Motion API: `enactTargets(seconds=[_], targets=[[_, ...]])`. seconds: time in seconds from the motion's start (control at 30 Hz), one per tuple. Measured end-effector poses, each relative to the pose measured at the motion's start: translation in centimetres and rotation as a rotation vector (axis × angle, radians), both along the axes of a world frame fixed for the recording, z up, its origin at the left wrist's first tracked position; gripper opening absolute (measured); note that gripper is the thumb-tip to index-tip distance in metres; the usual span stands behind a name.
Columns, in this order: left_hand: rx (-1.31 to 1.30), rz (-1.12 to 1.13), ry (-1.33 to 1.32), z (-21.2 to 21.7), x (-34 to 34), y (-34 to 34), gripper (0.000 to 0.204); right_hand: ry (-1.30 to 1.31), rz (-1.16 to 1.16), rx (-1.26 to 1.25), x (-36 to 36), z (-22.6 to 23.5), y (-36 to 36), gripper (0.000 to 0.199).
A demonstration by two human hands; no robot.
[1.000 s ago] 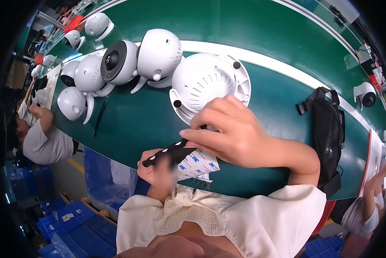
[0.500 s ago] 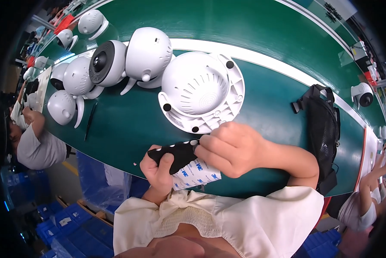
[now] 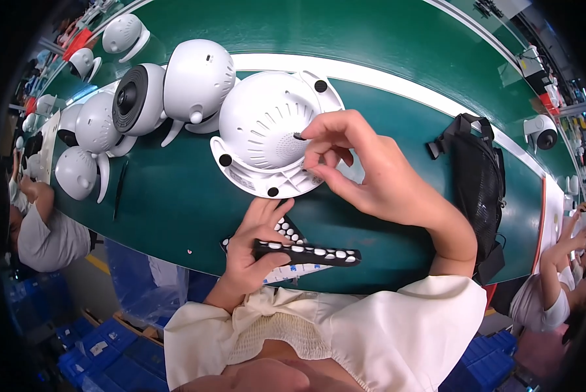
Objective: Assembling parts of security cameras by attaching rubber feet to the base and snapping components together.
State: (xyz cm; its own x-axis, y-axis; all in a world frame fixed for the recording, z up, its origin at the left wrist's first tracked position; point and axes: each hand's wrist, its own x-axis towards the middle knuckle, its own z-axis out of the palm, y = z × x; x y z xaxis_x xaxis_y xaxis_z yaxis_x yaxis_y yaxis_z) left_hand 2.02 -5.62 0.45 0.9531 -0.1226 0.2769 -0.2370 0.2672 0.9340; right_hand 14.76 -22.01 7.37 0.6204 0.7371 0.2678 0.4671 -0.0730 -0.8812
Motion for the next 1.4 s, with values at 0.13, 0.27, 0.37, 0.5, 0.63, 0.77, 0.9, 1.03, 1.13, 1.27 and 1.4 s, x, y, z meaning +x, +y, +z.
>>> enactTargets(seconds=[0.13,0.27,0.37,0.5,0.63,0.77,0.9,1.03,1.13,1.27,1.4], targets=[[-0.211,-0.011,0.048,-0.2,-0.2,0.2,0.015,-0.021,0.002,-0.048,0.2,0.0,-0.1,0.03],[-0.323,-0.018,0.054,-0.4,-0.4,0.3,0.018,-0.05,0.009,-0.069,0.2,0.1,0.1,0.028],[-0.354,-0.025,0.041,-0.5,-0.4,0.3,0.019,-0.074,0.0,-0.048,0.2,0.0,0.1,0.027],[-0.375,-0.017,0.039,-0.7,-0.4,0.4,0.02,-0.056,-0.002,-0.012,0.4,-0.4,0.0,0.026],[-0.381,-0.018,0.045,-0.6,-0.4,0.3,0.02,-0.087,-0.002,0.002,0.3,-0.8,0.2,0.025],[-0.386,0.023,0.073,-0.3,-0.6,0.3,0.019,-0.191,-0.004,-0.027,0.5,-1.1,0.3,0.023],[-0.475,0.063,0.092,-0.4,-0.5,0.3,0.018,-0.292,0.017,0.052,1.0,-2.1,0.5,0.026],[-0.556,0.085,0.122,0.0,-0.6,0.3,0.018,-1.065,0.069,0.083,2.0,-3.1,0.1,0.022],[-0.545,0.104,0.121,0.0,-0.5,0.3,0.018,-1.244,0.016,0.086,1.6,-3.2,0.4,0.021],[-0.548,0.094,0.129,-0.2,-0.4,0.4,0.017,-0.167,-0.08,0.307,0.8,-2.8,0.1,0.027],[-0.419,0.11,0.224,0.1,-0.5,0.1,0.012,0.337,-0.101,0.03,0.3,-0.3,-1.0,0.009]])
